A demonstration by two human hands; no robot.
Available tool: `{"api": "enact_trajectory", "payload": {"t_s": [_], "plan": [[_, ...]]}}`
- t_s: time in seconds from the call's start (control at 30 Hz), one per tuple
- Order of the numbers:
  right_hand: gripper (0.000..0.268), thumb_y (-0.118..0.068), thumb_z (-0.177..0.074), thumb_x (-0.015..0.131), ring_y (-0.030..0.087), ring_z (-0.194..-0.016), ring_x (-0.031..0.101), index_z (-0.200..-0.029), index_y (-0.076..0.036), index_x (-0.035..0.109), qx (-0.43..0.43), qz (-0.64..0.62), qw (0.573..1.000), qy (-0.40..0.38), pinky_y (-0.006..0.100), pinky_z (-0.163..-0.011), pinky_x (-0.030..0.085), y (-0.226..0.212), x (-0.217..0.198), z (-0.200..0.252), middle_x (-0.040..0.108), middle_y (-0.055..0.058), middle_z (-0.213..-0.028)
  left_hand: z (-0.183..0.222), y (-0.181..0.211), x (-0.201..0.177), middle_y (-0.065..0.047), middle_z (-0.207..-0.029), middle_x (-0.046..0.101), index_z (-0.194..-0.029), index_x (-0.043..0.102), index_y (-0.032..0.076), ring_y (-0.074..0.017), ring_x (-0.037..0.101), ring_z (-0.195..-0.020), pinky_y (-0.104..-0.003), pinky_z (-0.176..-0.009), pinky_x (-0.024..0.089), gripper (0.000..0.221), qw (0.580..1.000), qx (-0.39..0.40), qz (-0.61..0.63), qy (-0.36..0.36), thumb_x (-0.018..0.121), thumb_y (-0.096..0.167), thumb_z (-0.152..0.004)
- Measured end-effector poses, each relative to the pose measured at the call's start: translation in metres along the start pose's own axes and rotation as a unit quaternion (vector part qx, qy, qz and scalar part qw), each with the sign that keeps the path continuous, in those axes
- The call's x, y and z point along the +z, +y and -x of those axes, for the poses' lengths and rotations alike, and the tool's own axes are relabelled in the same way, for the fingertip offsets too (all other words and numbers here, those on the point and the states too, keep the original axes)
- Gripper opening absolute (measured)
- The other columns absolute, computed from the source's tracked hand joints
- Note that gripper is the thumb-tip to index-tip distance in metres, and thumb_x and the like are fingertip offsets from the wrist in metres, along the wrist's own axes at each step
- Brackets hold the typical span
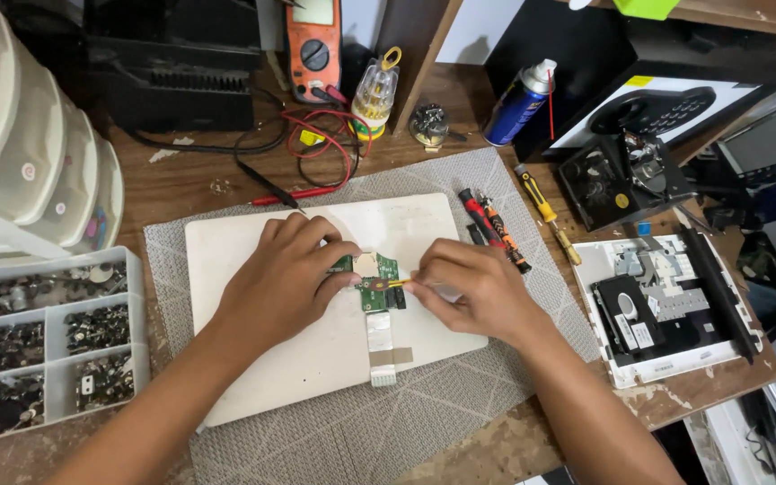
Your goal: Testing a circuit board with a multimeter and soldering a component
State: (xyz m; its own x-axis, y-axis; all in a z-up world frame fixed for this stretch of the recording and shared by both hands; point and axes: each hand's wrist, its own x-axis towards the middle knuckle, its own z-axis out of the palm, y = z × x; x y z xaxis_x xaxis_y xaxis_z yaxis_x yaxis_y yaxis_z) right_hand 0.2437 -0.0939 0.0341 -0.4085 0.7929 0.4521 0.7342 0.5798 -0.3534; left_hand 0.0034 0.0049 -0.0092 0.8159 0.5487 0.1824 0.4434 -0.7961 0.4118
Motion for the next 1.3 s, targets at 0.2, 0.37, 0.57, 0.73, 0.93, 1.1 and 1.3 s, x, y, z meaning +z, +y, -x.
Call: {"api": "enact_trajectory", "payload": {"t_s": [0.2, 0.37, 0.57, 0.73, 0.93, 1.1, 1.3], "plan": [[0.022, -0.011, -0.087, 0.071, 0.017, -0.041, 0.051, -0.067, -0.01, 0.062, 0.024, -0.015, 0.999, -0.035, 0.026, -0.036, 0.04, -0.002, -0.009, 0.0, 0.064, 0.006, -0.066, -0.001, 0.0, 0.002, -0.002, -0.107, 0.06, -0.122, 0.07, 0.019, -0.0234, 0.059, -0.106, -0.045, -0.098, 0.042, 0.027, 1.0, 0.006, -0.001, 0.015, 0.064, 0.031, -0.099], [0.023, -0.013, -0.088, 0.072, 0.017, -0.042, 0.053, -0.068, -0.012, 0.061, 0.01, -0.013, 1.0, -0.007, 0.027, -0.037, 0.04, -0.004, -0.005, -0.002, 0.063, 0.003, -0.068, 0.001, -0.001, 0.004, -0.002, -0.106, 0.06, -0.12, 0.07, 0.018, -0.0231, 0.059, -0.105, -0.044, -0.098, 0.042, 0.026, 1.0, 0.009, -0.005, 0.024, 0.064, 0.031, -0.098], [0.023, -0.013, -0.085, 0.072, 0.018, -0.041, 0.052, -0.064, -0.012, 0.061, 0.02, -0.024, 0.998, -0.059, 0.027, -0.036, 0.039, -0.004, -0.013, -0.002, 0.062, 0.004, -0.063, 0.0, 0.001, 0.002, -0.003, -0.106, 0.06, -0.122, 0.07, 0.017, -0.0235, 0.059, -0.106, -0.044, -0.098, 0.041, 0.027, 1.0, 0.003, -0.003, 0.023, 0.063, 0.029, -0.099], [0.022, -0.015, -0.087, 0.071, 0.018, -0.042, 0.054, -0.067, -0.012, 0.063, 0.005, -0.004, 0.999, -0.047, 0.028, -0.038, 0.042, -0.002, -0.008, -0.002, 0.064, 0.004, -0.065, 0.0, 0.0, 0.002, -0.003, -0.107, 0.061, -0.122, 0.07, 0.018, -0.0234, 0.059, -0.106, -0.045, -0.099, 0.042, 0.027, 1.0, 0.002, -0.007, 0.019, 0.063, 0.03, -0.099], [0.019, -0.013, -0.083, 0.072, 0.017, -0.042, 0.053, -0.065, -0.01, 0.066, 0.028, -0.015, 0.996, -0.079, 0.027, -0.037, 0.04, -0.002, -0.015, 0.001, 0.065, 0.006, -0.062, 0.0, 0.001, 0.0, -0.003, -0.106, 0.06, -0.124, 0.069, 0.018, -0.0225, 0.059, -0.106, -0.044, -0.099, 0.041, 0.029, 1.0, -0.004, -0.006, 0.008, 0.063, 0.03, -0.099], [0.02, -0.011, -0.085, 0.071, 0.016, -0.042, 0.054, -0.067, -0.011, 0.065, 0.012, -0.022, 0.998, -0.059, 0.026, -0.037, 0.041, -0.006, -0.007, -0.004, 0.065, 0.005, -0.064, 0.0, 0.003, -0.001, -0.003, -0.106, 0.061, -0.124, 0.07, 0.017, -0.0223, 0.059, -0.106, -0.044, -0.098, 0.041, 0.029, 1.0, -0.004, -0.01, 0.013, 0.063, 0.03, -0.099], [0.02, -0.012, -0.085, 0.071, 0.016, -0.041, 0.053, -0.067, -0.01, 0.064, 0.017, -0.014, 0.998, -0.052, 0.026, -0.036, 0.04, -0.002, -0.012, -0.001, 0.064, 0.006, -0.063, -0.001, 0.0, 0.002, -0.002, -0.107, 0.06, -0.125, 0.069, 0.017, -0.022, 0.058, -0.106, -0.044, -0.098, 0.041, 0.029, 1.0, -0.003, -0.012, 0.015, 0.063, 0.031, -0.099]]}}
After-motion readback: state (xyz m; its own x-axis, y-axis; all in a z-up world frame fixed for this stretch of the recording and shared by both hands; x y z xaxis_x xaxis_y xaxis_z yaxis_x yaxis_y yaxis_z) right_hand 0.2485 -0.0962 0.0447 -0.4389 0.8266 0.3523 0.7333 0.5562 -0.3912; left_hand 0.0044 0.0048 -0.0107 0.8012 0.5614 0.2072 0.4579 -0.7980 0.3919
